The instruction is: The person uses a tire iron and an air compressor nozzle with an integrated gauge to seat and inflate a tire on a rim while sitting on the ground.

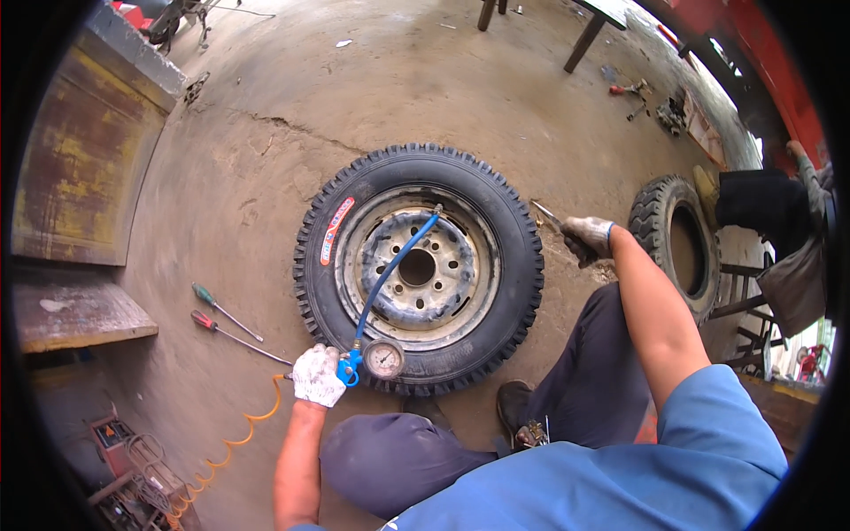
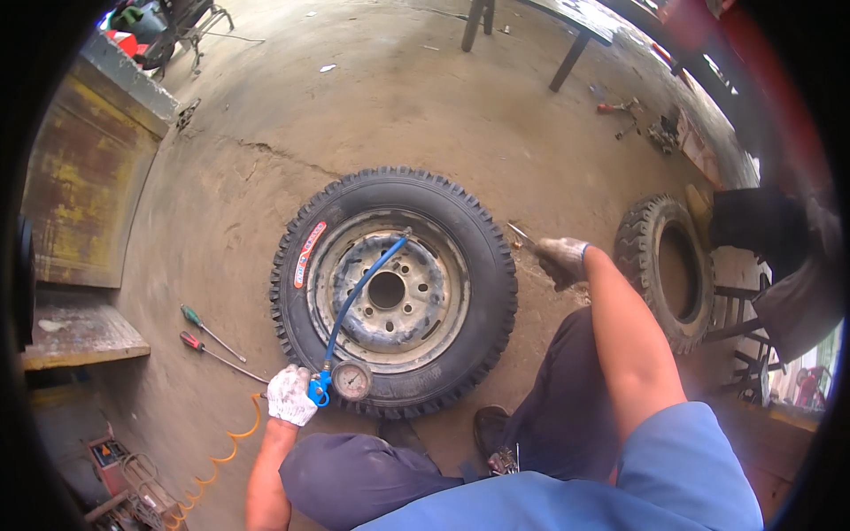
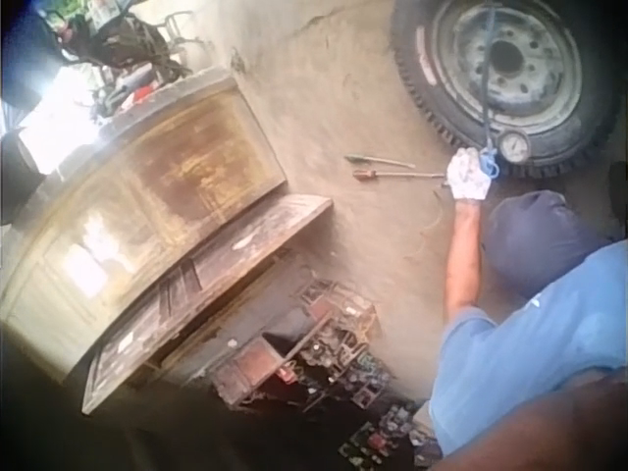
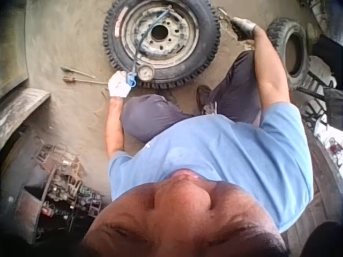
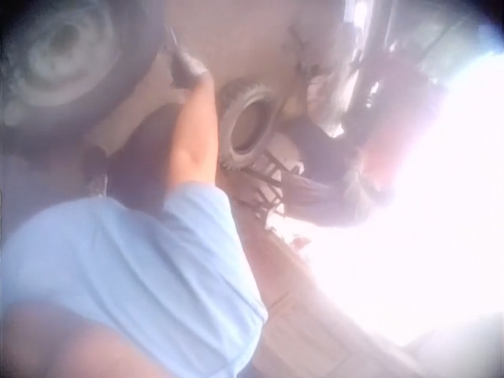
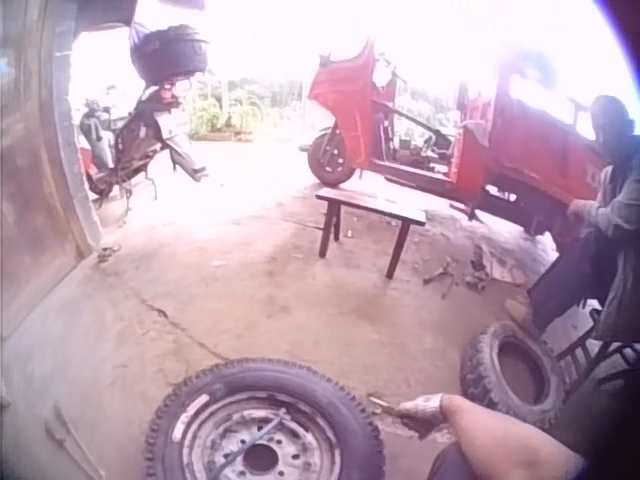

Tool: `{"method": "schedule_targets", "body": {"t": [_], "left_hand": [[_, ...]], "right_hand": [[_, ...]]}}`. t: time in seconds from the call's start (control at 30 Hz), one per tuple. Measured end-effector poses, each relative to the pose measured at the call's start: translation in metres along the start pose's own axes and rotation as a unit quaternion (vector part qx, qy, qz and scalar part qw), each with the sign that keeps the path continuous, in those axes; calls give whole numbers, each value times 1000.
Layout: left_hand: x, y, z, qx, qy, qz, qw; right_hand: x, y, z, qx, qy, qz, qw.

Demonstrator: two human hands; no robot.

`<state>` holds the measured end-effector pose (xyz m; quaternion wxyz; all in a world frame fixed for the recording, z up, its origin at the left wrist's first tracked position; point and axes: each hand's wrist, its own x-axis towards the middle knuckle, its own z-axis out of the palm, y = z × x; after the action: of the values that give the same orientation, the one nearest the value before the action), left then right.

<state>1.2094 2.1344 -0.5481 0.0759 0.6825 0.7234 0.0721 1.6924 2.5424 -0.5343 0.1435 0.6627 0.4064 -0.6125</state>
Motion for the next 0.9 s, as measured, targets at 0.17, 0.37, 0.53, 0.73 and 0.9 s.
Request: {"method": "schedule_targets", "body": {"t": [0.17,0.37,0.53,0.73,0.9], "left_hand": [[3,-4,7,2,-46,-2,999],[-15,-7,1,16,-74,-30,997],[-4,-6,-1,22,-40,-22,999],[-4,21,-20,20,-58,-20,998],[-13,23,-2,-10,-9,-19,1000]], "right_hand": [[26,4,21,-477,115,-7,871],[-54,-116,179,26,61,-169,983],[29,-148,246,208,-4,-95,974],[68,-123,245,-493,231,-253,799],[42,-137,252,-593,288,-202,724]]}}
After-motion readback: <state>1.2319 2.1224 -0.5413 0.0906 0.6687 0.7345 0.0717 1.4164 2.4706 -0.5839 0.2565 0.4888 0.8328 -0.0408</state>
